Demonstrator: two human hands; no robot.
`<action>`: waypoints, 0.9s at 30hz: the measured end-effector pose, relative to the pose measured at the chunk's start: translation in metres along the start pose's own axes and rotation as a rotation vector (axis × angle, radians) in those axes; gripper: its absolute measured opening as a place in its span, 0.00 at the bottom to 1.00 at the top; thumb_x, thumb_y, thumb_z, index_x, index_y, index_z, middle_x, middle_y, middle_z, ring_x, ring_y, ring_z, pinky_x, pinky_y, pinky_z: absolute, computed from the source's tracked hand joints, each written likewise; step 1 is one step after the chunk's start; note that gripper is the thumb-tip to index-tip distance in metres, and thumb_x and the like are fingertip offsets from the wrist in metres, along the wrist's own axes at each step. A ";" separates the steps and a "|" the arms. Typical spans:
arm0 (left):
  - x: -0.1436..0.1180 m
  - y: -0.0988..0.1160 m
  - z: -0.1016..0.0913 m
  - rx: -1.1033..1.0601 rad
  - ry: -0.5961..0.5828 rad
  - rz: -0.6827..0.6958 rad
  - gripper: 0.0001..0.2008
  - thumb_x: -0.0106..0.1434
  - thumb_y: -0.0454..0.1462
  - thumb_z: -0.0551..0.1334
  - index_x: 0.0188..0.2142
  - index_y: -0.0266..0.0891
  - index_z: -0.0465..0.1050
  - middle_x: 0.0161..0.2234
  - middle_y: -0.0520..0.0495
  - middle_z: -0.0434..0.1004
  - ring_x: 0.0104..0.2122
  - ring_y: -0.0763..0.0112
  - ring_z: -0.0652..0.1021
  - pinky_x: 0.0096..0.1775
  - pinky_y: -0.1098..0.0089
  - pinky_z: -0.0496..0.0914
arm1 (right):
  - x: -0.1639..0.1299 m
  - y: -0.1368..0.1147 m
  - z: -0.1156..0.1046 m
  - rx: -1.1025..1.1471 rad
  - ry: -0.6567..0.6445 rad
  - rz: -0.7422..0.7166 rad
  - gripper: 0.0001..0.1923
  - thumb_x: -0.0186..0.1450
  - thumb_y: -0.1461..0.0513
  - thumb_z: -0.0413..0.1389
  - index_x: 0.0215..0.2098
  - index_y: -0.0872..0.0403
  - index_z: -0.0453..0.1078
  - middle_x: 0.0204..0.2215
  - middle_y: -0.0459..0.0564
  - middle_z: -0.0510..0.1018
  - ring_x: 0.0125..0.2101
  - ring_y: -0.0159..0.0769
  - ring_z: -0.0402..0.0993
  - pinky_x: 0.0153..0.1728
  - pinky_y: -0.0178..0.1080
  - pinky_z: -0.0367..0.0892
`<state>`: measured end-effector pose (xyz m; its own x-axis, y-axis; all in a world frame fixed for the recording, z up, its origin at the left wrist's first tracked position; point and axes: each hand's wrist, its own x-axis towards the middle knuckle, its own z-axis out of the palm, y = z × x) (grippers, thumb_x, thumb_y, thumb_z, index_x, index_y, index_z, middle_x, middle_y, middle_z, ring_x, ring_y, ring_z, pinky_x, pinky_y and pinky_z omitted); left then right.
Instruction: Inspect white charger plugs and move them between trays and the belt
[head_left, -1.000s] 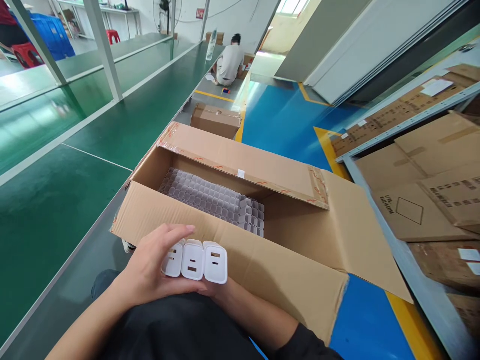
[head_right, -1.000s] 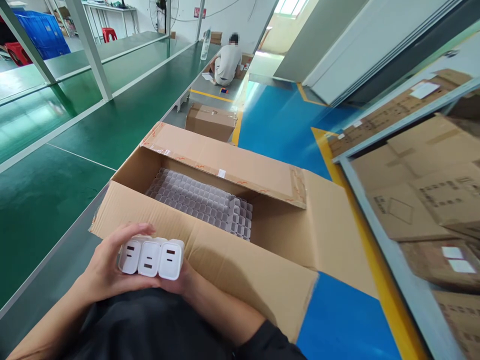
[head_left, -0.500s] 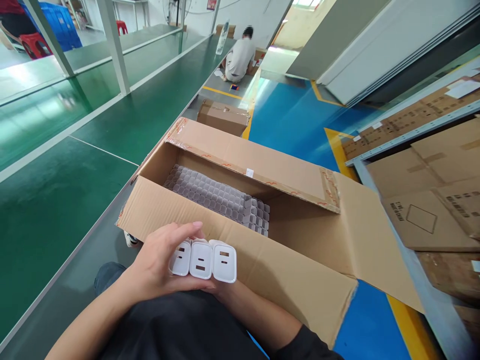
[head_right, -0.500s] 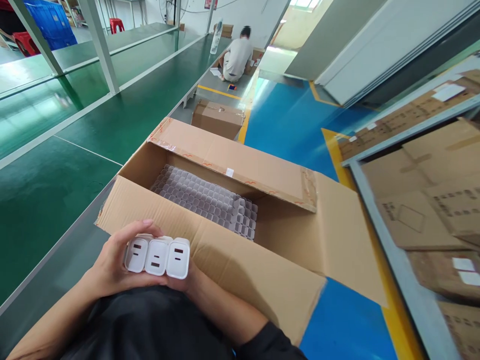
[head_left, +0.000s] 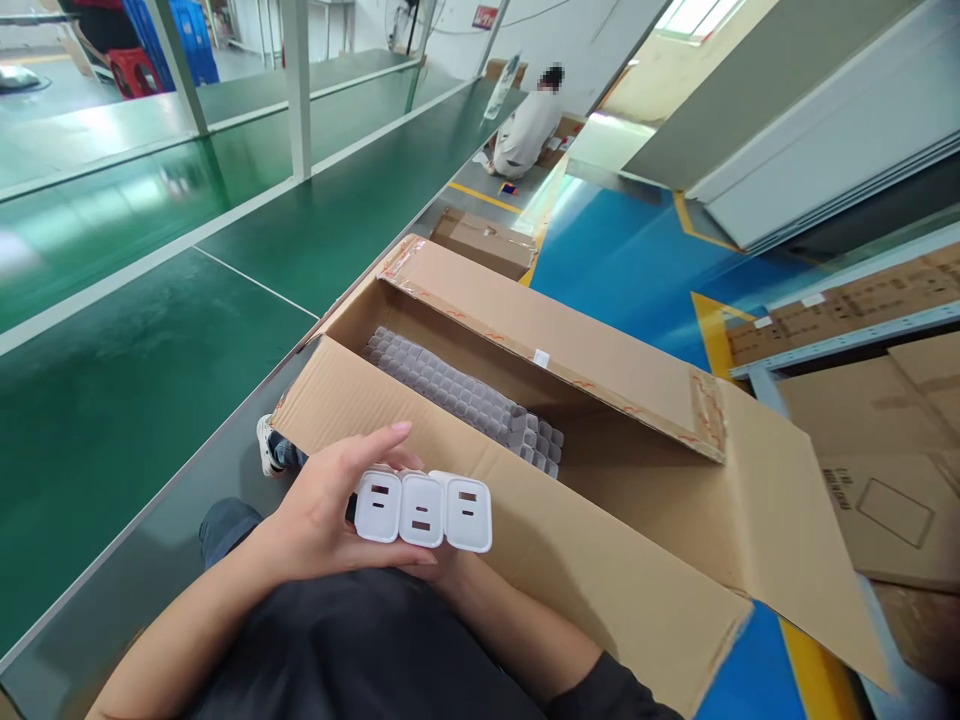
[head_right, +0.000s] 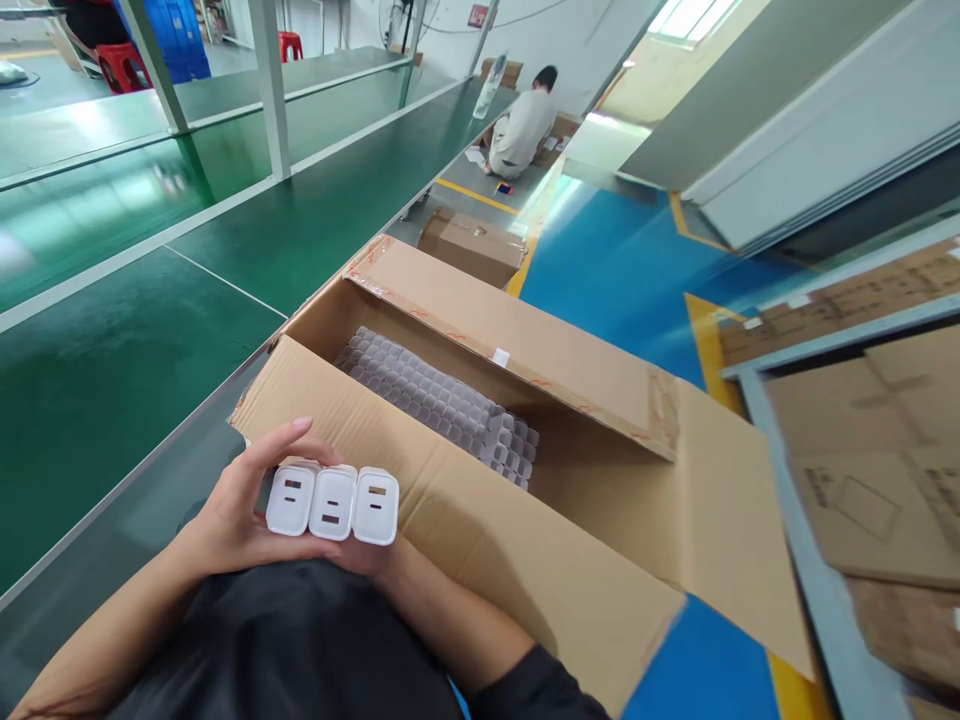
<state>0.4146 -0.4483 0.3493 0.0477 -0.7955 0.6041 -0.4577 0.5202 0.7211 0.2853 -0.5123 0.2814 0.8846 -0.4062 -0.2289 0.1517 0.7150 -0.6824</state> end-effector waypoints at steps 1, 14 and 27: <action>-0.003 0.001 -0.003 -0.002 0.009 -0.004 0.46 0.59 0.46 0.71 0.69 0.47 0.48 0.44 0.43 0.80 0.43 0.65 0.82 0.45 0.67 0.76 | 0.000 0.001 0.003 0.056 0.005 0.023 0.22 0.50 0.41 0.65 0.29 0.46 0.68 0.28 0.44 0.70 0.32 0.39 0.70 0.41 0.41 0.75; -0.154 -0.019 -0.118 0.414 0.425 -0.360 0.46 0.59 0.56 0.67 0.69 0.44 0.49 0.54 0.36 0.74 0.49 0.60 0.79 0.50 0.58 0.75 | 0.047 0.030 0.054 -0.465 0.039 -0.083 0.25 0.50 0.46 0.69 0.42 0.47 0.76 0.39 0.50 0.79 0.37 0.43 0.74 0.36 0.40 0.70; -0.344 0.033 -0.271 1.161 0.782 -1.067 0.13 0.68 0.41 0.55 0.41 0.39 0.76 0.42 0.44 0.79 0.42 0.62 0.78 0.46 0.63 0.72 | 0.212 0.164 0.326 -1.914 -0.680 -0.409 0.14 0.65 0.52 0.56 0.42 0.52 0.72 0.44 0.52 0.78 0.43 0.42 0.76 0.36 0.37 0.66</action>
<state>0.6240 -0.0731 0.2572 0.9381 -0.1071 0.3294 -0.2674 -0.8283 0.4924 0.6409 -0.2956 0.3472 0.9803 0.1965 0.0200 0.1867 -0.8886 -0.4191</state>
